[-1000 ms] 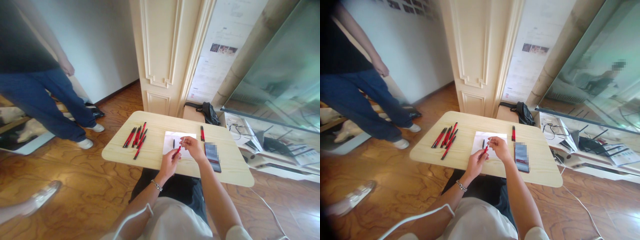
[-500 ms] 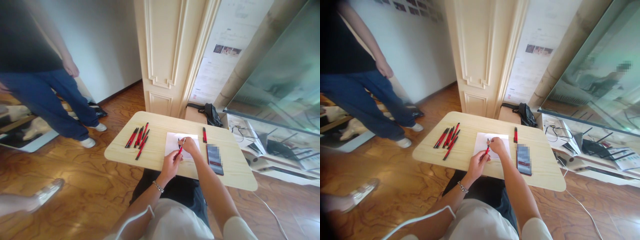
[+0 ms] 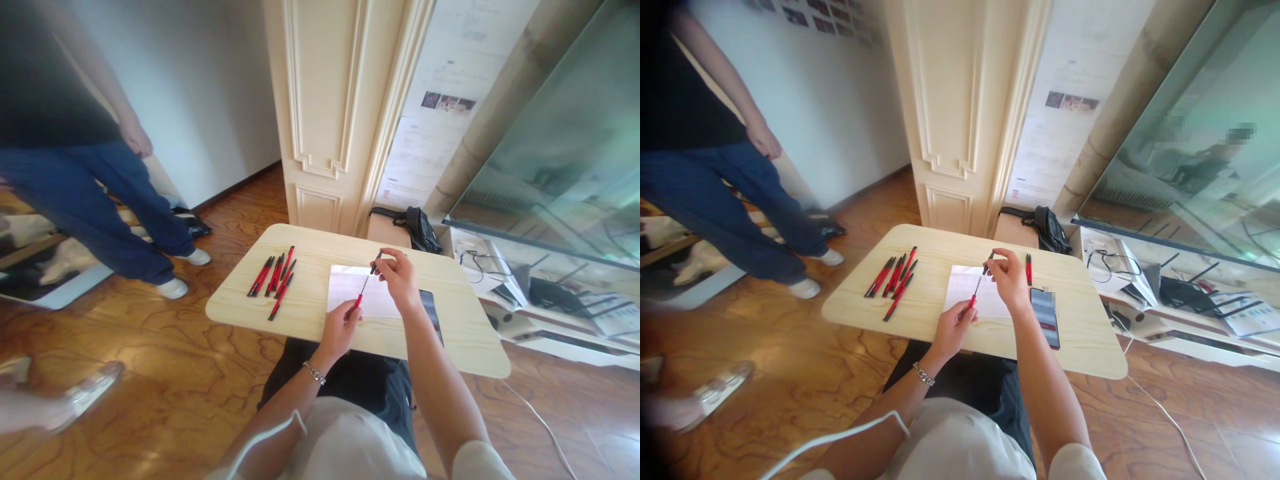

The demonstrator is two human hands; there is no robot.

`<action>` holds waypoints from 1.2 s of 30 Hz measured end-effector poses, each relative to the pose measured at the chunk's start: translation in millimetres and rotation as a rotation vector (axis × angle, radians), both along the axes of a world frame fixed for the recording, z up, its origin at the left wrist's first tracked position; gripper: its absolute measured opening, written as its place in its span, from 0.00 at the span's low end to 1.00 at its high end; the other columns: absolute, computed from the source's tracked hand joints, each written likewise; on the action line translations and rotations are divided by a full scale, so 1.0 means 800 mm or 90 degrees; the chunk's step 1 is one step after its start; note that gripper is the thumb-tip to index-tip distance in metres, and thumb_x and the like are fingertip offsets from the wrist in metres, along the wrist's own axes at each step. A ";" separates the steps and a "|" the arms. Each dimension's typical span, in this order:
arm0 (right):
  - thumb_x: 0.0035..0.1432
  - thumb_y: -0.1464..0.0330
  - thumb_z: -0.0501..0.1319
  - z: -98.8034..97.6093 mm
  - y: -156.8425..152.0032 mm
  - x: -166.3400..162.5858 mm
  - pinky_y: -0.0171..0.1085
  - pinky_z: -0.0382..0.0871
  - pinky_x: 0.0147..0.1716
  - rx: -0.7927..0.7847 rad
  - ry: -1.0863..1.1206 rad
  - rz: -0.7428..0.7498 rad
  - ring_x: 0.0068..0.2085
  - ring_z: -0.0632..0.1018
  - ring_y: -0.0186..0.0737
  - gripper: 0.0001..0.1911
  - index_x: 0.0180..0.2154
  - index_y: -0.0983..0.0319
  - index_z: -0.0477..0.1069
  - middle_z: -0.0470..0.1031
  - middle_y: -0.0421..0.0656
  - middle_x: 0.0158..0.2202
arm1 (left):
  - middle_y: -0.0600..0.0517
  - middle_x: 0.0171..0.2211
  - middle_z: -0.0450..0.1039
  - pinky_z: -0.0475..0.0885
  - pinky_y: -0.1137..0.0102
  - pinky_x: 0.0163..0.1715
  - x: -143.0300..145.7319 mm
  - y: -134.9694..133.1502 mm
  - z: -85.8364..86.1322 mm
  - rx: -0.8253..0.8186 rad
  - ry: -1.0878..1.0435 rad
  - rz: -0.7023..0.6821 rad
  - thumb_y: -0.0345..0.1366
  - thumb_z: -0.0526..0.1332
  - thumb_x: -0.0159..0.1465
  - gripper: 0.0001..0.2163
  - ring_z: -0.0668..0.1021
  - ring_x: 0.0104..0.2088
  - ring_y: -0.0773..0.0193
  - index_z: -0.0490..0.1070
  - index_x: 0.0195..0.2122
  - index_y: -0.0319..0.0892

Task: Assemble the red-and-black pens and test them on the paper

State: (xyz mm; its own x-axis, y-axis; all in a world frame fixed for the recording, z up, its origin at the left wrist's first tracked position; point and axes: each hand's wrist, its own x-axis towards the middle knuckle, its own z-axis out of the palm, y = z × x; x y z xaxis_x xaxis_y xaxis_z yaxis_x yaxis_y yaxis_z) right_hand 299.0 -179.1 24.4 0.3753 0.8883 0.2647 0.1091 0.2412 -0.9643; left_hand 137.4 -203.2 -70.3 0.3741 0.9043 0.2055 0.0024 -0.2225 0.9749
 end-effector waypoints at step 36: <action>0.52 0.58 0.61 -0.007 -0.007 -0.002 0.34 0.63 0.25 -0.025 -0.097 -0.036 0.28 0.74 0.37 0.21 0.45 0.61 0.66 0.78 0.44 0.31 | 0.50 0.32 0.76 0.72 0.70 0.37 0.000 -0.001 -0.001 -0.009 0.007 -0.007 0.45 0.55 0.64 0.16 0.78 0.33 0.63 0.72 0.45 0.40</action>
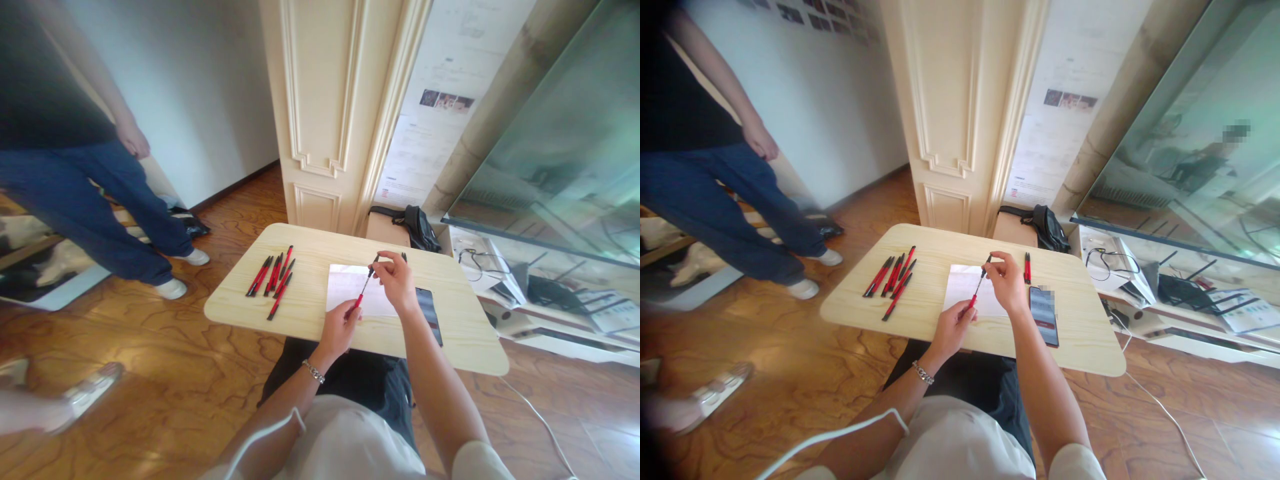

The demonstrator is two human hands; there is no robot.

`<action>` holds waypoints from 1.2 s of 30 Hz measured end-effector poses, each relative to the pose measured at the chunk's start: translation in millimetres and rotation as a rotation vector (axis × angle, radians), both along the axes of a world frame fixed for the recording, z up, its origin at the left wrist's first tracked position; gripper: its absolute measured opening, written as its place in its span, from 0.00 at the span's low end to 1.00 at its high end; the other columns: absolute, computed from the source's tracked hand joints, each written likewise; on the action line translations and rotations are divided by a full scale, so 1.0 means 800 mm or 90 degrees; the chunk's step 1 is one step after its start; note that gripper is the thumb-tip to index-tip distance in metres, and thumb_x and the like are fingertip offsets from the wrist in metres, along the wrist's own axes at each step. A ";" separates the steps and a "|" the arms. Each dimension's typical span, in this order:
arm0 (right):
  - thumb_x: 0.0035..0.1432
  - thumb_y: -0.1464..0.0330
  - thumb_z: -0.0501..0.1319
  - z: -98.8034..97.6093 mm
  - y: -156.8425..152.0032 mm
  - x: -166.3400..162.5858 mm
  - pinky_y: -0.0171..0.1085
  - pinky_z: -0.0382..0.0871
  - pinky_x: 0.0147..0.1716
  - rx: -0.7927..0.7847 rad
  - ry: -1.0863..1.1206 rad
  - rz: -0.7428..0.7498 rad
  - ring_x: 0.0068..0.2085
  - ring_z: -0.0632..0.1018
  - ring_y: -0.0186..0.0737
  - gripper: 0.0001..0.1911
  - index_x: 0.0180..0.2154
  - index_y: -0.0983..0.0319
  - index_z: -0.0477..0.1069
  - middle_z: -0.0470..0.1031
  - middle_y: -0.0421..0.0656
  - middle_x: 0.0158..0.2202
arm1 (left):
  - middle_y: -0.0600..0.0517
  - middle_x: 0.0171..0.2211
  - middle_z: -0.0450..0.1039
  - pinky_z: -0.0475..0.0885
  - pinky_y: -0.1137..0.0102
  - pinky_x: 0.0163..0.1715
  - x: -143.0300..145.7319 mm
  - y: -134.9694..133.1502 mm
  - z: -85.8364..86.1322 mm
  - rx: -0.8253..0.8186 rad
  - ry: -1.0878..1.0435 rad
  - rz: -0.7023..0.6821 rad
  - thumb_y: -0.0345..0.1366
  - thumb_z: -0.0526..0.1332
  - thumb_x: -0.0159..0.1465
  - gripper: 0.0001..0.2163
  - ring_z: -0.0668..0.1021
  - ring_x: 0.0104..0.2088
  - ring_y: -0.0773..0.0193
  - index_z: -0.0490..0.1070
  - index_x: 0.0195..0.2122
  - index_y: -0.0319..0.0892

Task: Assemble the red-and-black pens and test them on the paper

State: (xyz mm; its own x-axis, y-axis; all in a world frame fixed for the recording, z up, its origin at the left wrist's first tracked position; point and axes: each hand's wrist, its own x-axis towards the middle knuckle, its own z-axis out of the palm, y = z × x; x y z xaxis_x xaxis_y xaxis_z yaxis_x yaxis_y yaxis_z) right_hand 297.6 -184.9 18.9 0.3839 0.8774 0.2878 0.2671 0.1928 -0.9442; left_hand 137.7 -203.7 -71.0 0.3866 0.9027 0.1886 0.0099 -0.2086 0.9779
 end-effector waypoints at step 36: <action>0.50 0.56 0.64 -0.075 -0.053 -0.022 0.34 0.59 0.23 -0.069 0.026 -0.024 0.24 0.66 0.34 0.15 0.29 0.59 0.65 0.65 0.37 0.22 | 0.51 0.25 0.76 0.74 0.68 0.31 0.001 -0.007 0.007 -0.203 -0.114 0.016 0.40 0.67 0.53 0.11 0.79 0.27 0.63 0.72 0.32 0.39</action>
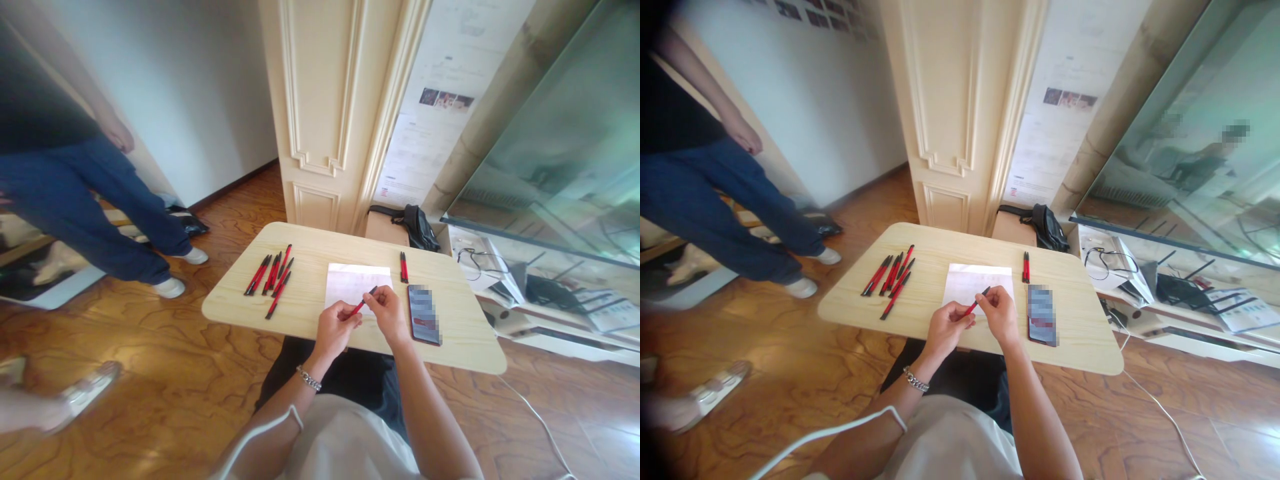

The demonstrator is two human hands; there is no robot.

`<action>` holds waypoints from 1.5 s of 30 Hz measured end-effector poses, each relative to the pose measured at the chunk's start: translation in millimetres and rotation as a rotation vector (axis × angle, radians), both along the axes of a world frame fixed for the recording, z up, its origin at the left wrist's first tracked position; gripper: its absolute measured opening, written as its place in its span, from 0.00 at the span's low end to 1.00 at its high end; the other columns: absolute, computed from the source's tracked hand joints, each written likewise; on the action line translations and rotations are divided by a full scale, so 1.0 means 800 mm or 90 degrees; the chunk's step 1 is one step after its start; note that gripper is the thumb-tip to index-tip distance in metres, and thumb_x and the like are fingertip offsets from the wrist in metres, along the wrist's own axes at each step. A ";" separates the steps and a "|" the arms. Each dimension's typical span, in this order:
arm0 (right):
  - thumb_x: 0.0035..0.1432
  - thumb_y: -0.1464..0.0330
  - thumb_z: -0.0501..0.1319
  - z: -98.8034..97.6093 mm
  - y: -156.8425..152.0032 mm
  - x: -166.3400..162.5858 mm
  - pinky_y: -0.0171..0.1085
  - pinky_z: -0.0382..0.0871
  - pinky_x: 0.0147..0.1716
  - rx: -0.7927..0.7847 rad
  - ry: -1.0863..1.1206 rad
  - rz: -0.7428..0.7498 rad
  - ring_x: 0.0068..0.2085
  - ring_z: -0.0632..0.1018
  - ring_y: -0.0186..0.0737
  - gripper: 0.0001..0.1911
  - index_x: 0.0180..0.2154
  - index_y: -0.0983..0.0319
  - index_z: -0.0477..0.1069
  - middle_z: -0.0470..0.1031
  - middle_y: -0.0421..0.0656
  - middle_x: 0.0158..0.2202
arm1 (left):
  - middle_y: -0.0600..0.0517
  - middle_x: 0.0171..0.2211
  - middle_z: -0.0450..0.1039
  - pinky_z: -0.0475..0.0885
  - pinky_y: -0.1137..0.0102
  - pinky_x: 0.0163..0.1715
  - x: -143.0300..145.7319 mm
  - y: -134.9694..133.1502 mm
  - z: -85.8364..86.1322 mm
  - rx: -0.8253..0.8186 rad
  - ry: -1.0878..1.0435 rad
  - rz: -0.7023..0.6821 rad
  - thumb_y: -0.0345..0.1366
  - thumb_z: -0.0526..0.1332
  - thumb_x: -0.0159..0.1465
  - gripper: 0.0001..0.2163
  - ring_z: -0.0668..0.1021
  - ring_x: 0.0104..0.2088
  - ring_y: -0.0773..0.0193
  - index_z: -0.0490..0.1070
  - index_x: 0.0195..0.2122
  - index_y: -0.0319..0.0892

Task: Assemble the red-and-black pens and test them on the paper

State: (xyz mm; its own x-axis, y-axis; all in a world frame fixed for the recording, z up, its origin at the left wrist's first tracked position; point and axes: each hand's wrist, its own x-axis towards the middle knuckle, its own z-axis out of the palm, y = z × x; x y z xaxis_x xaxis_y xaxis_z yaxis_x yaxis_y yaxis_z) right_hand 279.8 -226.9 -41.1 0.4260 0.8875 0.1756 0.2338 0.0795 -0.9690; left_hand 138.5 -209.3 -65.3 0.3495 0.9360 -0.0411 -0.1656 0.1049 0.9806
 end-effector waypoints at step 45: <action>0.52 0.54 0.62 0.005 -0.008 -0.006 0.36 0.66 0.30 -0.028 0.262 0.049 0.33 0.74 0.38 0.18 0.38 0.60 0.75 0.76 0.44 0.32 | 0.44 0.30 0.78 0.73 0.69 0.27 -0.002 -0.021 0.014 -0.187 -0.073 -0.157 0.49 0.65 0.55 0.18 0.79 0.27 0.61 0.73 0.36 0.36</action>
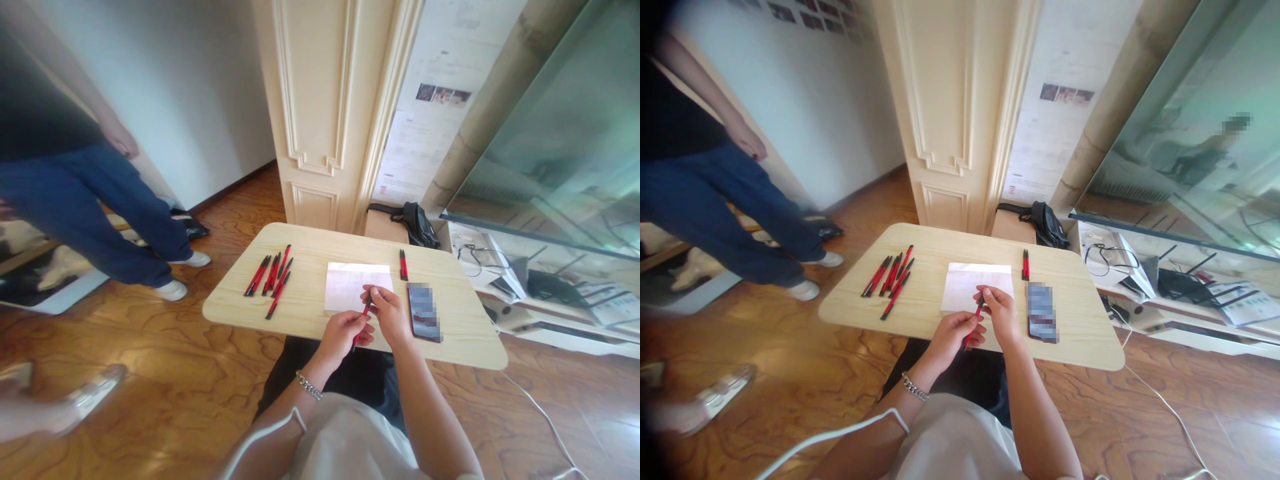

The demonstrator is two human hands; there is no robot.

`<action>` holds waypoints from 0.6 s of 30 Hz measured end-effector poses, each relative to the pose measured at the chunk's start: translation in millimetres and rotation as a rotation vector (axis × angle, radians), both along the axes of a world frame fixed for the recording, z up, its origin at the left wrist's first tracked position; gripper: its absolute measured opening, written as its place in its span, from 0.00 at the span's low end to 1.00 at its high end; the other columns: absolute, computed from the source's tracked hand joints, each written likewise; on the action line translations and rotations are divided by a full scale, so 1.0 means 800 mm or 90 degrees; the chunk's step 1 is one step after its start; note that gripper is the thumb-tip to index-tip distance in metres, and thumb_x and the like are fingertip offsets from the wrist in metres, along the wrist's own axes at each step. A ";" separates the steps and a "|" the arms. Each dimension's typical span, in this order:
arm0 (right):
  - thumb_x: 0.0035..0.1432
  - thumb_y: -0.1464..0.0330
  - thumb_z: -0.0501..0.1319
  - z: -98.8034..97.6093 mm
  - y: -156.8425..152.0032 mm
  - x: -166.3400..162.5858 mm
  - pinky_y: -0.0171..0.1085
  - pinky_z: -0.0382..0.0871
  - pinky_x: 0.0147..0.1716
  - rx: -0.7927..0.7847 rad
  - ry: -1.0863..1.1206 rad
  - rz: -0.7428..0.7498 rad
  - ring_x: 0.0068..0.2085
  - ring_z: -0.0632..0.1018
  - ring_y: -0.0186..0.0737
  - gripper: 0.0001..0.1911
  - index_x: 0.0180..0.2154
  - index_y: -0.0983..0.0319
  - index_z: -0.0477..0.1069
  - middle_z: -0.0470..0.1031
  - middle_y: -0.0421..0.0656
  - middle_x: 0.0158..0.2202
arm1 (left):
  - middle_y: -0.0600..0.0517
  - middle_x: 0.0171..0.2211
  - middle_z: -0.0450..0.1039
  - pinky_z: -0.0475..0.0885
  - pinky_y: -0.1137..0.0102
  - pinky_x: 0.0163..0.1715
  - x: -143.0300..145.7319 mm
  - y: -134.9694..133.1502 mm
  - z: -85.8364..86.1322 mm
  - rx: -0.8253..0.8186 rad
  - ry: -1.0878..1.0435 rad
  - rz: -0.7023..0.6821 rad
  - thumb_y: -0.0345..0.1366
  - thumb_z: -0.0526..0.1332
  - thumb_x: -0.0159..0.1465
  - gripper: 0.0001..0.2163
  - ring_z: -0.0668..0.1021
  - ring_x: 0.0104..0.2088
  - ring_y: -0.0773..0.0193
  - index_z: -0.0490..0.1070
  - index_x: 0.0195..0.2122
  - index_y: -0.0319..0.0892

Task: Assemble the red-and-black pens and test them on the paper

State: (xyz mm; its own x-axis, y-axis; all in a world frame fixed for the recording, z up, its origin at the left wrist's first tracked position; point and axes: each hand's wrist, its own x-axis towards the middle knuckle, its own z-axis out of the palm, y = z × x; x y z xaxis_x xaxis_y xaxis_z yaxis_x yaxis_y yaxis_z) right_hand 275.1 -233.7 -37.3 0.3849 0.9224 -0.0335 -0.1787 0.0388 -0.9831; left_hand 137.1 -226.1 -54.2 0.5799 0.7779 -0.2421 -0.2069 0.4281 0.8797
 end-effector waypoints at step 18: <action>0.52 0.53 0.62 -0.001 -0.003 -0.005 0.36 0.65 0.29 -0.015 0.037 -0.018 0.32 0.74 0.38 0.18 0.35 0.61 0.76 0.77 0.44 0.30 | 0.46 0.27 0.77 0.73 0.71 0.26 0.002 0.001 -0.004 0.038 0.024 0.035 0.46 0.67 0.54 0.16 0.79 0.26 0.62 0.73 0.33 0.37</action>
